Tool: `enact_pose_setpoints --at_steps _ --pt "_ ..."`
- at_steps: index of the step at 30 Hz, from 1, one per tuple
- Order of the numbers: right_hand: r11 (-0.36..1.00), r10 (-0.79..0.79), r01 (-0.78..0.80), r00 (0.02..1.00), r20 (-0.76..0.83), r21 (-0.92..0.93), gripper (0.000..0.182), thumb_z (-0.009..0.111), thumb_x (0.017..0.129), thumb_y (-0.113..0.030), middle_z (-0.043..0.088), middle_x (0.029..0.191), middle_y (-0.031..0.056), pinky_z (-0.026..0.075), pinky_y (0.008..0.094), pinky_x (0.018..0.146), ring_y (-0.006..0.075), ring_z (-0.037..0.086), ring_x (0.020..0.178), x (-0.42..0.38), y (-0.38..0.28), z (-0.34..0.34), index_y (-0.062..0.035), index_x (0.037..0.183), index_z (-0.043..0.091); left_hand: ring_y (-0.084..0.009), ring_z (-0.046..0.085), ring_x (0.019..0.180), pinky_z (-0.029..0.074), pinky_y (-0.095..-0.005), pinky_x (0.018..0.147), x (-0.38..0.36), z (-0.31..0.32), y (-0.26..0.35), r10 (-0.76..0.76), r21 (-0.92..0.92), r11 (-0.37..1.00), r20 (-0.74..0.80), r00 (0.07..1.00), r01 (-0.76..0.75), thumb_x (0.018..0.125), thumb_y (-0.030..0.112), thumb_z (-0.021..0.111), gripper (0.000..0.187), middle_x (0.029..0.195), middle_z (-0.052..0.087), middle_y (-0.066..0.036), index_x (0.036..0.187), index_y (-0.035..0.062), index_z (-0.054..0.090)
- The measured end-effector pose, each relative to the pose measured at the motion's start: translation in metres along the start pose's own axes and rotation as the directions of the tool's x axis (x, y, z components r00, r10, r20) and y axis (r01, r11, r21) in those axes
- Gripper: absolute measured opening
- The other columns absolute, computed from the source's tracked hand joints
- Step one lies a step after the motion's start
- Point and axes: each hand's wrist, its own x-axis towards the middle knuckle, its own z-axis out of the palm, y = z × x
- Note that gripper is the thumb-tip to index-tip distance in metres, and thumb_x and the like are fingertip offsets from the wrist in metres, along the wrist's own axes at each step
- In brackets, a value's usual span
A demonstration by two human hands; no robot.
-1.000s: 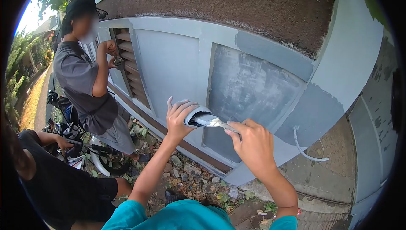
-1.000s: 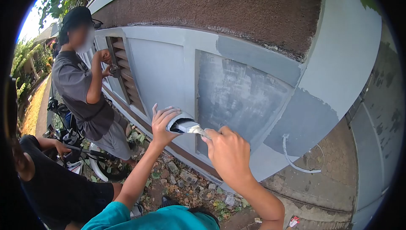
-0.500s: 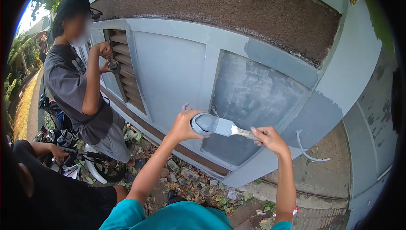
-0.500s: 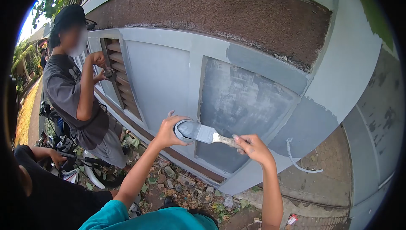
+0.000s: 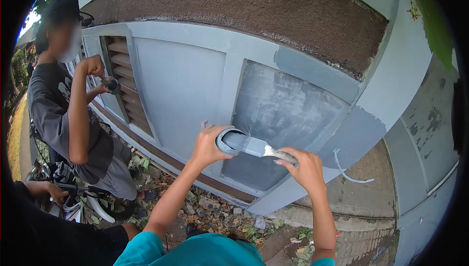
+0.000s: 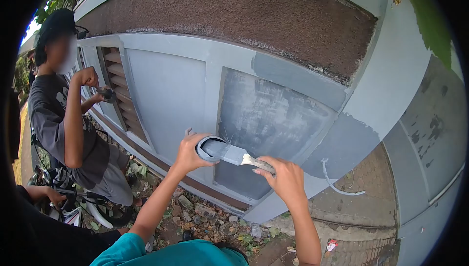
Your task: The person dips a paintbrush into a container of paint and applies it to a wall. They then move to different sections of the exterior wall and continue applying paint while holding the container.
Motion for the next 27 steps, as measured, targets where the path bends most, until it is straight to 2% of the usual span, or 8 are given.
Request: enact_pose_setpoints --at_steps 5,7,10,12,15,21,23,27 --pt "0.972 -0.188 0.148 0.956 -0.226 -0.182 0.025 0.073 0.078 -0.027 0.06 0.079 0.0026 0.045 0.0368 0.056 0.0249 0.059 0.063 0.003 0.003 0.003 -0.0142 0.099 0.073 -0.0283 0.063 0.092 0.032 -0.0588 0.101 0.006 0.011 0.007 0.006 0.084 0.996 -0.033 0.999 -0.004 0.046 0.026 0.088 0.065 0.101 0.07 -0.006 0.106 0.0115 0.067" --pt "0.952 -0.25 0.181 0.924 -0.29 -0.246 0.023 0.072 0.078 -0.025 0.057 0.078 0.0025 0.044 0.0374 0.055 0.0245 0.058 0.062 0.006 0.003 0.002 -0.0141 0.098 0.073 -0.0297 0.064 0.093 0.032 -0.0574 0.102 0.012 0.013 0.009 -0.038 0.08 0.996 -0.074 0.997 0.044 0.045 0.026 0.089 0.068 0.097 0.07 -0.008 0.106 0.0074 0.065" --pt "0.974 -0.184 0.126 0.927 -0.328 -0.191 0.021 0.071 0.08 -0.025 0.056 0.078 0.0032 0.044 0.0356 0.054 0.0238 0.058 0.062 0.011 0.001 0.0 -0.0139 0.098 0.072 -0.0293 0.063 0.095 0.034 -0.0567 0.1 0.022 0.011 0.01 -0.105 0.043 0.993 -0.137 0.985 0.112 0.046 0.027 0.089 0.067 0.1 0.07 -0.008 0.106 0.0089 0.065" --pt "0.999 -0.041 0.036 0.949 -0.314 -0.022 0.018 0.069 0.084 -0.024 0.056 0.077 0.0041 0.043 0.0347 0.054 0.0232 0.057 0.061 0.015 -0.001 0.0 -0.0121 0.097 0.072 -0.0294 0.064 0.095 0.035 -0.0554 0.1 0.03 0.009 0.01 -0.116 -0.006 0.993 -0.159 0.98 0.117 0.046 0.028 0.089 0.067 0.1 0.07 -0.008 0.106 0.0082 0.065" --pt "0.99 -0.004 0.051 0.942 -0.336 0.129 0.017 0.066 0.086 -0.022 0.057 0.076 0.0055 0.043 0.0342 0.054 0.0242 0.056 0.059 0.027 -0.002 0.003 -0.0083 0.095 0.071 -0.0289 0.065 0.093 0.036 -0.0487 0.1 0.041 0.002 0.008 -0.136 -0.064 0.99 -0.176 0.975 0.126 0.047 0.03 0.09 0.068 0.097 0.07 -0.01 0.106 0.0064 0.064" --pt "0.898 0.13 0.049 0.919 -0.371 0.436 0.02 0.063 0.088 -0.021 0.065 0.071 0.008 0.045 0.0312 0.059 0.0218 0.061 0.062 0.056 -0.012 0.015 -0.0025 0.093 0.071 -0.024 0.069 0.089 0.051 -0.0372 0.087 0.056 -0.012 0.006 -0.177 -0.234 0.965 -0.239 0.955 0.12 0.05 0.028 0.09 0.066 0.095 0.071 -0.012 0.105 0.0019 0.063" --pt "0.895 0.125 0.067 0.912 -0.391 0.442 0.021 0.064 0.088 -0.021 0.066 0.071 0.0086 0.045 0.0303 0.06 0.0211 0.063 0.064 0.069 -0.021 0.011 -0.0025 0.094 0.071 -0.0193 0.068 0.092 0.053 -0.0341 0.084 0.053 -0.016 0.0 -0.231 -0.235 0.956 -0.229 0.946 0.176 0.051 0.025 0.09 0.068 0.097 0.071 -0.012 0.107 -0.0018 0.063" --pt "0.9 0.162 0.042 0.892 -0.423 0.433 0.022 0.066 0.087 -0.023 0.068 0.072 0.0094 0.047 0.0293 0.061 0.021 0.066 0.066 0.093 -0.038 -0.01 -0.0032 0.095 0.072 -0.0202 0.068 0.091 0.053 -0.0348 0.084 0.045 -0.024 -0.012 -0.26 -0.234 0.95 -0.227 0.939 0.207 0.052 0.025 0.09 0.067 0.097 0.071 -0.013 0.106 -0.0021 0.063"
